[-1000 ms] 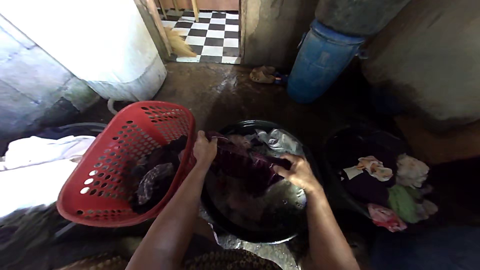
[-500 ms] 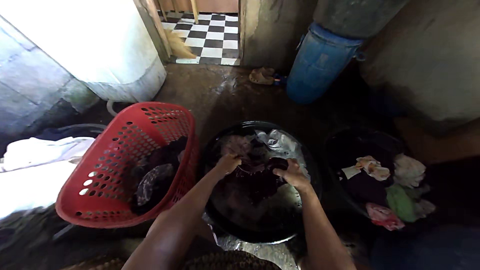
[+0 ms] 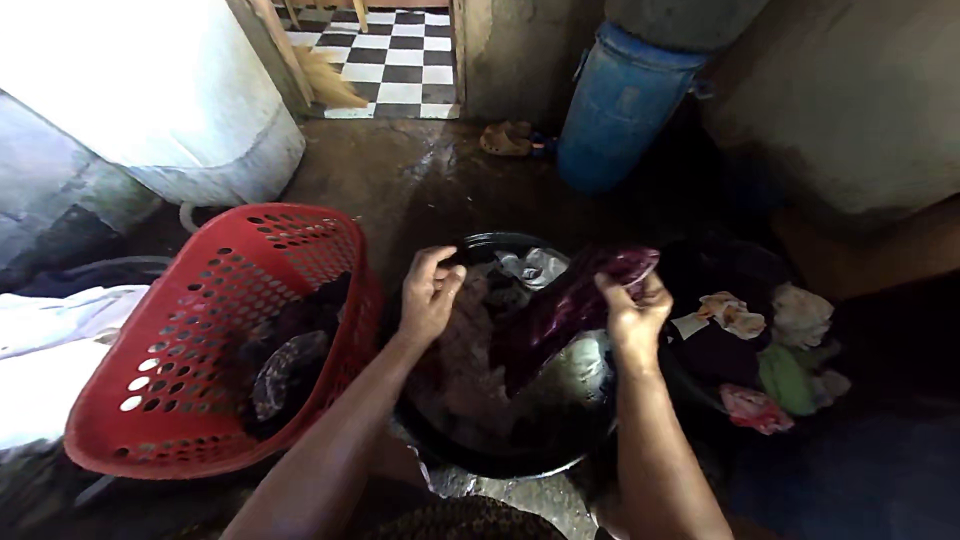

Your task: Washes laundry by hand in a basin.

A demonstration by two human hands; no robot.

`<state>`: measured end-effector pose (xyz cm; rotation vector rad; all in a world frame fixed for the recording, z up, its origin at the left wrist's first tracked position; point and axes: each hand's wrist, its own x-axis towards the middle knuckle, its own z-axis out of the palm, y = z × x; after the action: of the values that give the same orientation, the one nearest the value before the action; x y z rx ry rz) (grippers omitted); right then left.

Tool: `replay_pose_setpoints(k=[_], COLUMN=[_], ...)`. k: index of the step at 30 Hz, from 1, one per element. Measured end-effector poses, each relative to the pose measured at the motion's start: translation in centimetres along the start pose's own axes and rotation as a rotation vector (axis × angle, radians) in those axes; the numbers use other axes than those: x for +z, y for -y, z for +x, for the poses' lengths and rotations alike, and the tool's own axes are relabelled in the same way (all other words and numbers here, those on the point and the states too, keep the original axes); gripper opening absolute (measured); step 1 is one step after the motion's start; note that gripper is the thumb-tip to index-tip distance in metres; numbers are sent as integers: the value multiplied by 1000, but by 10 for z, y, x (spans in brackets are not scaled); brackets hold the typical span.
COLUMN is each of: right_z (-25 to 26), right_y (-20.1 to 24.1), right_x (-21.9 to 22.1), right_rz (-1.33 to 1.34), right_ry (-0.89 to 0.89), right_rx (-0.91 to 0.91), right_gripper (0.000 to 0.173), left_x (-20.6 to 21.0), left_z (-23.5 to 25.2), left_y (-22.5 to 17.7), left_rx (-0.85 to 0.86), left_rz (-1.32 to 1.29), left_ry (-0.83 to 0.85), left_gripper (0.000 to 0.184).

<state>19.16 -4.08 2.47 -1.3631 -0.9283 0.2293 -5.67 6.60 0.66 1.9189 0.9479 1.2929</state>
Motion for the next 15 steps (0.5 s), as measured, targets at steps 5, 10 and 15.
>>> replay_pose_setpoints(k=[5,10,15], right_z=[21,-17,-113], right_y=[-12,-99,-183], right_x=[-18,17,34], right_rz=[-522,-904,-922], right_ry=[153,901,1380], right_rx=[-210,222,454], right_gripper=[35,51,61], left_x=[-7,11,24], left_z=[1,-1,-3], left_y=[51,54,47], left_rx=[-304,-460,-544], left_rz=[438,614,648], left_ry=[346,897,1186], left_gripper=[32,40,47])
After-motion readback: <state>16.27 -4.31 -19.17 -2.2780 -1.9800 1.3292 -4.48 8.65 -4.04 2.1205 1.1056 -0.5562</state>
